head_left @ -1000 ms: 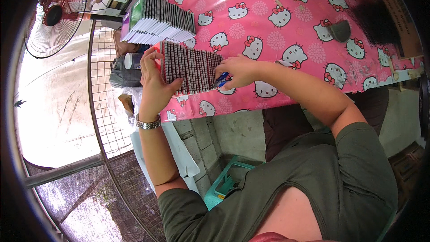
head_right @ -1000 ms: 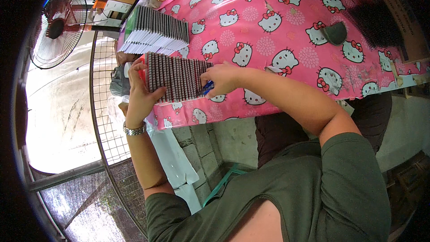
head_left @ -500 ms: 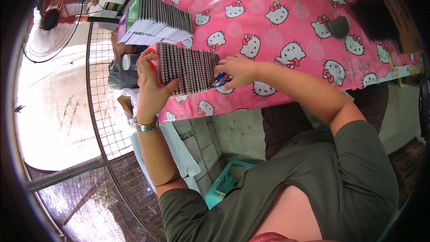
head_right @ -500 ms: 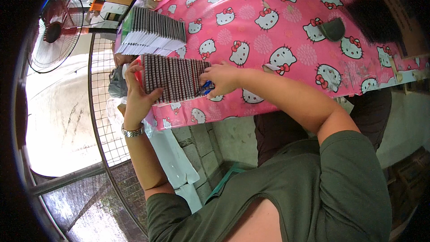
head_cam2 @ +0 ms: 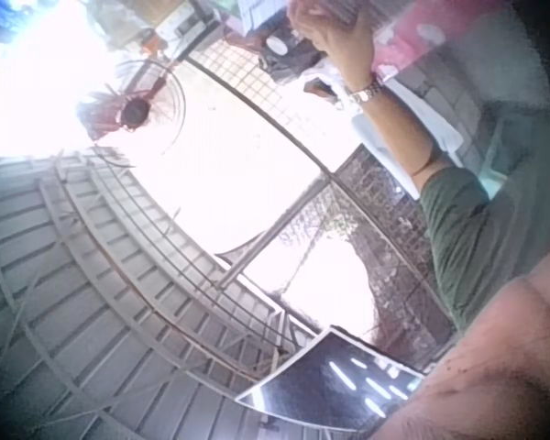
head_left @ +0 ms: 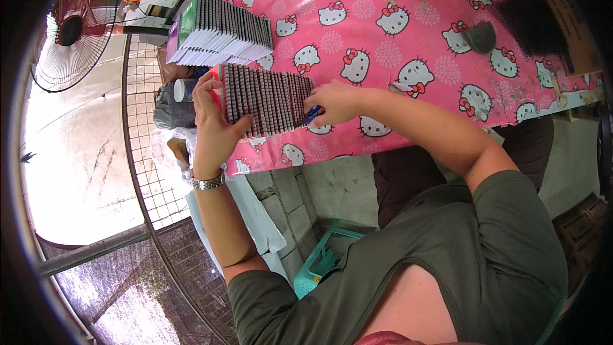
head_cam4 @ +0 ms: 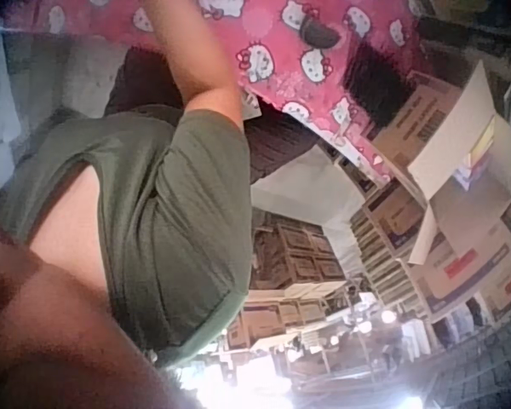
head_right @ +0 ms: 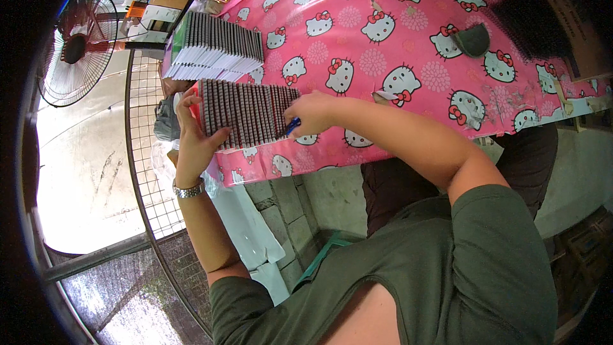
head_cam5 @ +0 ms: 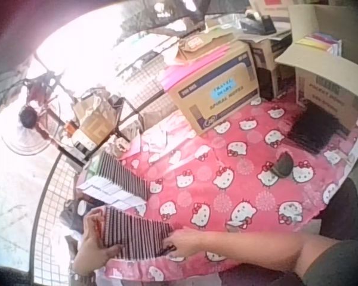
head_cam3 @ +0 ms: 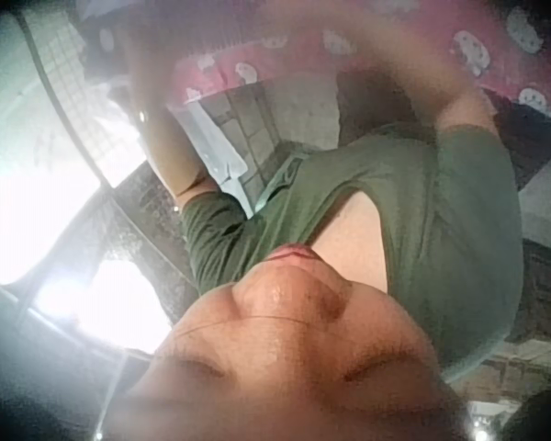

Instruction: The person manually binds spiral notebooks by threading a plastic coil through the holes and then places the finished notebooks into a cardboard box.

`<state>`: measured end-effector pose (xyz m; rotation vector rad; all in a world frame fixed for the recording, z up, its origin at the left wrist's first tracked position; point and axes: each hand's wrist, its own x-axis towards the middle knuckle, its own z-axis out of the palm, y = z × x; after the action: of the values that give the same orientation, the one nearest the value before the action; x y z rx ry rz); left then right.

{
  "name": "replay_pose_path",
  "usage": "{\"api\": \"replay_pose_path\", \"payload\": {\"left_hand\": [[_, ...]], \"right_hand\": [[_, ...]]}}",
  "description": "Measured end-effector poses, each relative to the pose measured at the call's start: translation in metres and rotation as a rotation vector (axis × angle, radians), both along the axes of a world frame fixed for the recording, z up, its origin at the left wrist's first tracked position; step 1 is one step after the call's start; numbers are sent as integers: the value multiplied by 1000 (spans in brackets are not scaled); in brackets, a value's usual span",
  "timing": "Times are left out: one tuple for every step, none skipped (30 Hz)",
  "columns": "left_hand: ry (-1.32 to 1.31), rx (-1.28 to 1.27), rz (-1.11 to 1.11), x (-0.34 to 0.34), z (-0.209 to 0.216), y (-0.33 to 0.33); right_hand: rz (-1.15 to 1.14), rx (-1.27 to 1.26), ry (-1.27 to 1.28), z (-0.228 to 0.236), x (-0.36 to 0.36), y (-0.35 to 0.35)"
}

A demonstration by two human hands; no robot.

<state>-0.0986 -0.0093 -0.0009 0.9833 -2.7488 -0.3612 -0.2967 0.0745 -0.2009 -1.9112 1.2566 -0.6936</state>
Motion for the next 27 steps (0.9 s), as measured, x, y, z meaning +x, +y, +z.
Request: {"api": "replay_pose_path", "payload": {"left_hand": [[25, 31, -1, 1, -2, -2], [24, 34, 3, 1, -1, -3], [22, 37, 8, 3, 0, -3], [19, 40, 12, 3, 1, -3], [26, 30, 10, 3, 1, -3], [33, 20, 8, 3, 1, -3], [39, 10, 7, 4, 0, -4], [50, 57, 33, 6, -2, -5], [56, 80, 29, 8, -1, -6], [61, 104, 24, 9, 0, -7], [66, 129, 19, 10, 0, -7], [93, 170, 28, 10, 1, -7], [117, 213, 53, 11, 0, -6], [142, 257, 79, 11, 0, -6], [166, 301, 105, 11, -1, -6], [151, 273, 91, 12, -1, -8], [137, 244, 73, 12, 1, -10], [123, 214, 55, 11, 2, -12], [112, 189, 44, 13, 1, -13], [169, 275, 90, 11, 0, -8], [160, 273, 99, 12, -2, -9], [150, 269, 112, 13, -1, -10], [140, 265, 125, 15, -1, -10], [149, 273, 134, 16, -1, -9], [153, 280, 136, 14, 0, -8], [157, 288, 138, 12, 1, -6], [161, 296, 141, 11, 2, -5]], "right_hand": [[-21, -55, 8, -3, 0, 2], [-42, -111, 16, -6, -1, 4], [-64, -166, 25, -9, -1, 5], [-53, -155, 35, -8, -1, 5], [-41, -144, 45, -7, 0, 2], [-30, -133, 55, -7, 0, 2], [-43, -153, 39, -8, -1, 3], [-56, -172, 24, -9, -2, 4], [-69, -191, 8, -10, -2, 5], [-66, -193, 13, -11, -2, 7], [-63, -196, 19, -13, -2, 8], [-59, -197, 24, -15, -1, 8], [-52, -157, 20, -15, -1, 8], [-44, -117, 16, -15, 0, 6], [-36, -77, 11, -14, 1, 4], [20, 137, -80, -16, 3, -2], [74, 349, -173, -19, 3, -11], [129, 559, -267, -22, 2, -16], [93, 483, -240, -23, 3, -13], [57, 406, -214, -24, 5, -7], [21, 329, -187, -25, 6, -2], [-13, 220, -149, -27, 6, 5], [-47, 111, -111, -29, 3, 14], [-80, 3, -74, -30, 2, 19], [-81, -37, -54, -31, 2, 20], [-82, -77, -34, -31, 2, 20], [-82, -116, -13, -31, 3, 19]]}}
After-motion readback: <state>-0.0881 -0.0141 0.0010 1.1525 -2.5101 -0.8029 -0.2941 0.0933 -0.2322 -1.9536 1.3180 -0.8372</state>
